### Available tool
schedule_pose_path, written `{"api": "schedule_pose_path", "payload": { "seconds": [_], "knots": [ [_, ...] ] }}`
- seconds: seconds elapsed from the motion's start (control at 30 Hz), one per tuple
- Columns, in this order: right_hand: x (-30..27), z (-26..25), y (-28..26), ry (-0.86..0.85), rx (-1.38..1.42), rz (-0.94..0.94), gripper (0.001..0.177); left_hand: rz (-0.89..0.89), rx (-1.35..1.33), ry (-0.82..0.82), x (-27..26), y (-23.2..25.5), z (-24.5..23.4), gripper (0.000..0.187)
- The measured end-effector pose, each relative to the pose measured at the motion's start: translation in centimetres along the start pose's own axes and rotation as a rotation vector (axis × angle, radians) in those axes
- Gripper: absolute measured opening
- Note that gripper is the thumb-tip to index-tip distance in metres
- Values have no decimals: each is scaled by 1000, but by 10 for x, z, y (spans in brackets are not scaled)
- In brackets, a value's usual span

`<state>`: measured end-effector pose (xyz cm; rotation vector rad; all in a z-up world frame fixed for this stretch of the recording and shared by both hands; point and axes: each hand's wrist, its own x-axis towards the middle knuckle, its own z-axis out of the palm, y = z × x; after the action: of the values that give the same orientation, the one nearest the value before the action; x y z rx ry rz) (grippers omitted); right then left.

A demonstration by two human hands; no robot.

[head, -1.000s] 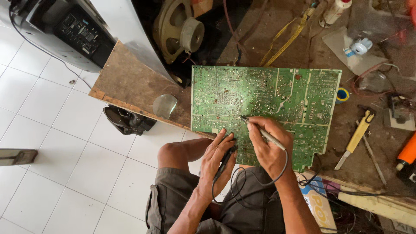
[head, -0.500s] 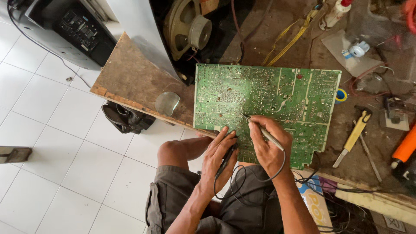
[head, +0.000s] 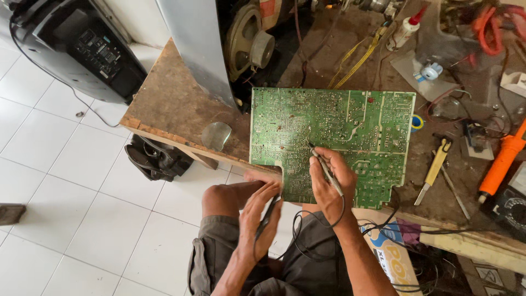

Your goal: The person holds a green circuit board and uses a soldering iron to work on various points on the board. They also use a magnifying glass to inspect the board and a soldering gun to apply heat to specific areas.

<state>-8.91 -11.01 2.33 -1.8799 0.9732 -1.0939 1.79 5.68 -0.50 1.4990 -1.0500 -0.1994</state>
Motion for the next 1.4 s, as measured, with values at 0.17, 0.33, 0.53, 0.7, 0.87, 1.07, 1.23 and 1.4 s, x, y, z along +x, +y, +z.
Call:
{"api": "schedule_pose_path", "payload": {
  "seconds": [0.17,0.33,0.53,0.7,0.87,1.07,1.23,1.4],
  "knots": [
    [-1,2,0,-8,81,-19,20,-218,174,10,-47,-60,-52,32],
    [-6,6,1,32,-70,-72,20,-441,295,3,-84,-103,-89,24],
    [-9,5,-3,40,-38,-43,21,-377,348,-76,-86,-112,-82,25],
    [-8,7,-2,10,-32,-153,21,-408,364,-98,-86,-116,-82,26],
    [-10,8,-2,5,-67,-118,20,-395,369,-94,-85,-117,-82,26],
    [-8,11,-3,9,-17,-132,27,-354,340,-69,-80,-115,-82,22],
    [-12,7,-11,-33,-91,-232,19,-371,389,-65,-94,-126,-83,21],
    [-11,12,-8,-15,-56,-269,20,-385,374,-64,-93,-120,-85,20]
  ]
}}
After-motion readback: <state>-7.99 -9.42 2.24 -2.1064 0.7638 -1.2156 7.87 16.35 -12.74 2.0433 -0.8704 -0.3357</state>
